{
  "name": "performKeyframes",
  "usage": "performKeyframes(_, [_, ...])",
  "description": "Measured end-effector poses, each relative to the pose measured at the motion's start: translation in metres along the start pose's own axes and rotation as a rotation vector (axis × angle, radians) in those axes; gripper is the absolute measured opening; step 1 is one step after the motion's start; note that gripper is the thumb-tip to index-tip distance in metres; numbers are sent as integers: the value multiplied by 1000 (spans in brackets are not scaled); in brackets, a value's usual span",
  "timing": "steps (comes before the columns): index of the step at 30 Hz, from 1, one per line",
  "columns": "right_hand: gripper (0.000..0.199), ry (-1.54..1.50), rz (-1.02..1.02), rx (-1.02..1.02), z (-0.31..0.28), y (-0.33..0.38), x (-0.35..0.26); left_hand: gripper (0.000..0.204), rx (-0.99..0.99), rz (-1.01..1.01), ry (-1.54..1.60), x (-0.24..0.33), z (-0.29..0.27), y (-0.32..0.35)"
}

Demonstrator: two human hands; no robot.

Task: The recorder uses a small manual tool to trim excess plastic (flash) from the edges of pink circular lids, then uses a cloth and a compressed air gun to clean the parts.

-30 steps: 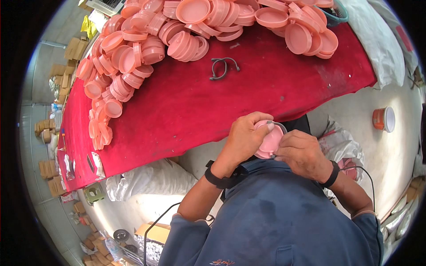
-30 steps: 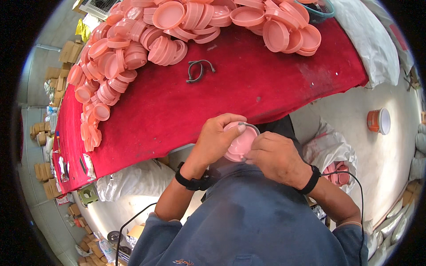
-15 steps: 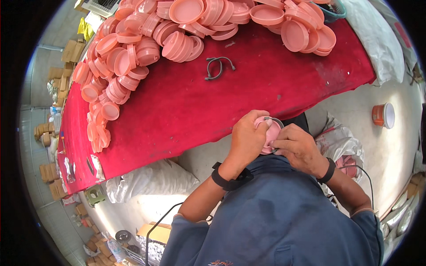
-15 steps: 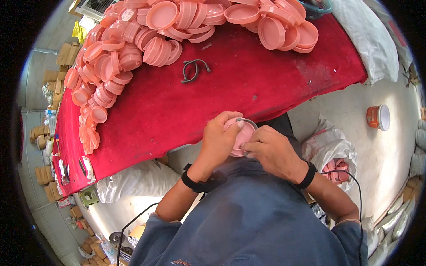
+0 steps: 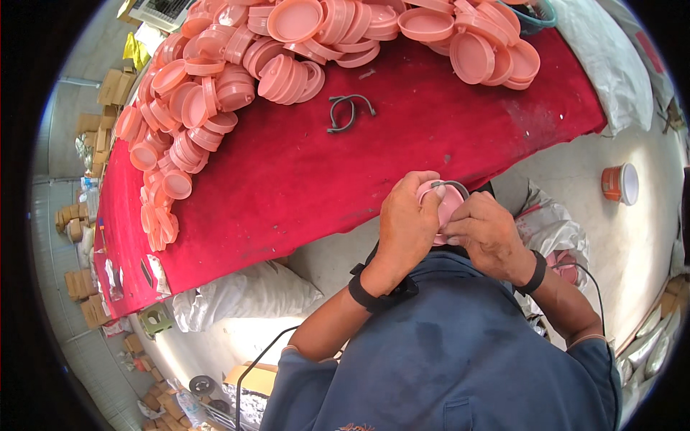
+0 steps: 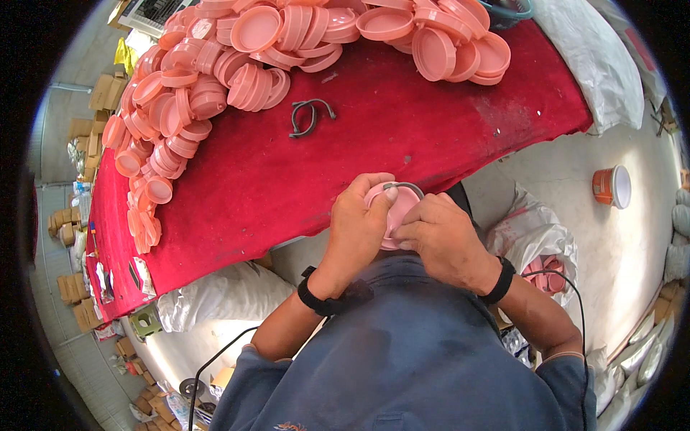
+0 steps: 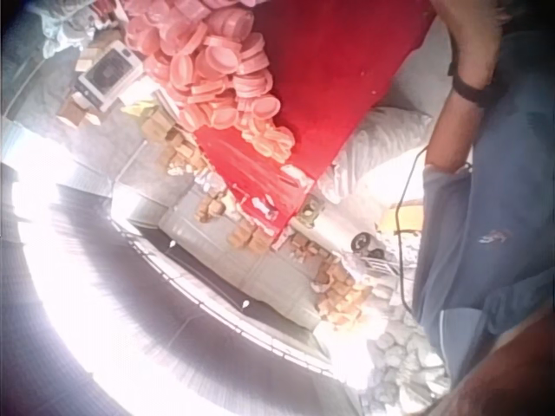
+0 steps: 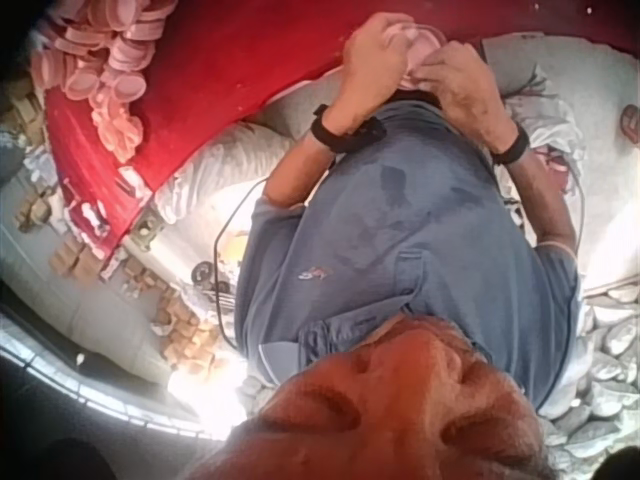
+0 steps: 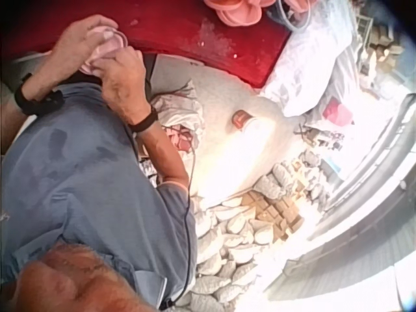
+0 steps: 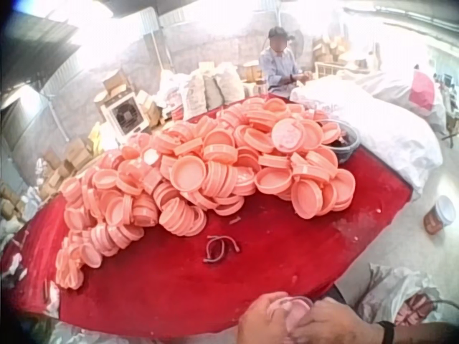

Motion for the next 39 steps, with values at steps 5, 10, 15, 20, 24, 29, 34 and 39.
performKeyframes(5, [23,38,-47,81,-7,-6,-4,39,-107,-57,100,-1,2,-9])
performKeyframes(10, [27,78,-120,231,-27,-10,-13,69,-247,-67,715,3,8,1])
performKeyframes(15, [38,-83,-72,244,-33,-13,-16,88,-482,-373,1339,15,32,15])
performKeyframes(20, [54,-715,529,593,-10,11,48,88,-439,-187,1054,12,31,10])
performKeyframes(24, [58,-613,710,413,13,17,60,85,-470,-175,975,-5,39,9])
performKeyframes(29, [36,-345,790,357,8,17,42,69,-394,-119,861,-15,41,3])
performKeyframes(34, [31,-253,757,382,0,16,39,52,-245,-30,631,3,31,3])
performKeyframes(39, [37,-91,544,346,-5,-2,10,54,-57,212,402,21,22,-4])
Point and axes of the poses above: each hand's wrist, its own y-axis away from the middle knuckle, its own z-axis out of the palm, x = y × z, the point moved 9 cm from there along -y, towards the middle knuckle, and after that the axes turned 4 degrees about y, right-handed, at the moved point
